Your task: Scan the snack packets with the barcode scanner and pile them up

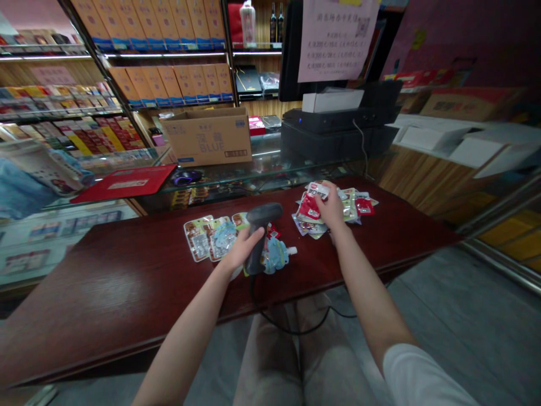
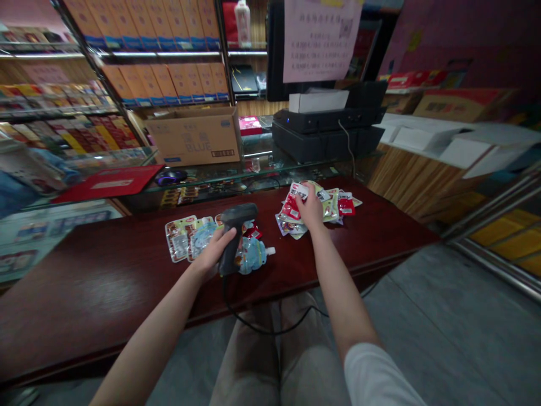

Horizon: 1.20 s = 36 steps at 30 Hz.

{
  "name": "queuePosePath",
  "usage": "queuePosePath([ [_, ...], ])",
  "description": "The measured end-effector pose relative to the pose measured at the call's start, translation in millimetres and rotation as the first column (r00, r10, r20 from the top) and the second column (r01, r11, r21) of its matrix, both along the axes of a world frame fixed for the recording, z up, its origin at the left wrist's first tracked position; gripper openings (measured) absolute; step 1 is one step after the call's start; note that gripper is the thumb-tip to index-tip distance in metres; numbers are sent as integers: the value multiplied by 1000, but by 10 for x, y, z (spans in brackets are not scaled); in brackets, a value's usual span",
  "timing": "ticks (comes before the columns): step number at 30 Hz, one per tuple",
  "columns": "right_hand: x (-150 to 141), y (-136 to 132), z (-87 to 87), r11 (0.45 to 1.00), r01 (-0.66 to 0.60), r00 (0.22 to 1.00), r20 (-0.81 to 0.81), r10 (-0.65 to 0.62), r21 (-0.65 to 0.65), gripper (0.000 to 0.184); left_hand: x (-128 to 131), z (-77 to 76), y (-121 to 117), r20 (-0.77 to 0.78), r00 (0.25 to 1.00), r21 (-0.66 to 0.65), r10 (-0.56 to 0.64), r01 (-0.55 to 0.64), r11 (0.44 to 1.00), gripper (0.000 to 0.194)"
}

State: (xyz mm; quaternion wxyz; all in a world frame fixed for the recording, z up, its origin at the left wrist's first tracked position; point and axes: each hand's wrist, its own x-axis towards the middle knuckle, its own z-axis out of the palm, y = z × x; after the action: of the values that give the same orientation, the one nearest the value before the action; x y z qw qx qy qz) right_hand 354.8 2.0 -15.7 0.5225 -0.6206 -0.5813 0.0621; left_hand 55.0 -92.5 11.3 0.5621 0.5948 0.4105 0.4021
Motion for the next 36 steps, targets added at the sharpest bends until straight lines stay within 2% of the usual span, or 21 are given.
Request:
queuePosePath([
  [2, 18, -55, 15, 990, 126, 974, 196, -112, -63, 52, -20, 20, -1, 0, 1000, 26, 11, -11, 1000, 57],
  [4, 21, -97, 21, 972, 230, 921, 334, -199, -57, 52, -34, 34, -11, 3, 1000, 30, 28, -28, 999, 55],
  [6, 3, -127, 21, 964, 262, 877, 430, -216, -50, 47, -43, 45, -27, 6, 999, 23, 47, -47, 999, 54],
  [8, -39, -149, 18, 975, 197, 839, 531, -116, -98, 44, -48, 52, -40, 1, 999, 18, 52, -52, 998, 53],
  [11, -124, -171, 4, 963, 61, 750, 649, 129, -262, 50, -53, 56, -44, -1, 999, 16, 51, -50, 999, 53],
  [13, -168, -174, -9, 939, 52, 715, 669, 204, -341, 61, -56, 58, -38, 8, 998, 11, 55, -55, 998, 52],
  [16, -174, -166, -29, 927, 87, 712, 674, 199, -366, 70, -64, 73, -32, 22, 998, 10, 66, -66, 998, 52],
  [27, 214, -228, -1, 912, 175, 722, 678, 138, -372, 64, -77, 135, -72, 63, 990, 16, 122, -123, 992, 52],
  [33, 304, -213, -8, 902, 192, 720, 681, 138, -386, 65, -78, 151, -73, 60, 993, 26, 104, -106, 994, 51],
  [36, 324, -192, 44, 892, 184, 725, 670, 161, -414, 68, -77, 156, -82, 69, 992, 8, 103, -103, 995, 52],
])
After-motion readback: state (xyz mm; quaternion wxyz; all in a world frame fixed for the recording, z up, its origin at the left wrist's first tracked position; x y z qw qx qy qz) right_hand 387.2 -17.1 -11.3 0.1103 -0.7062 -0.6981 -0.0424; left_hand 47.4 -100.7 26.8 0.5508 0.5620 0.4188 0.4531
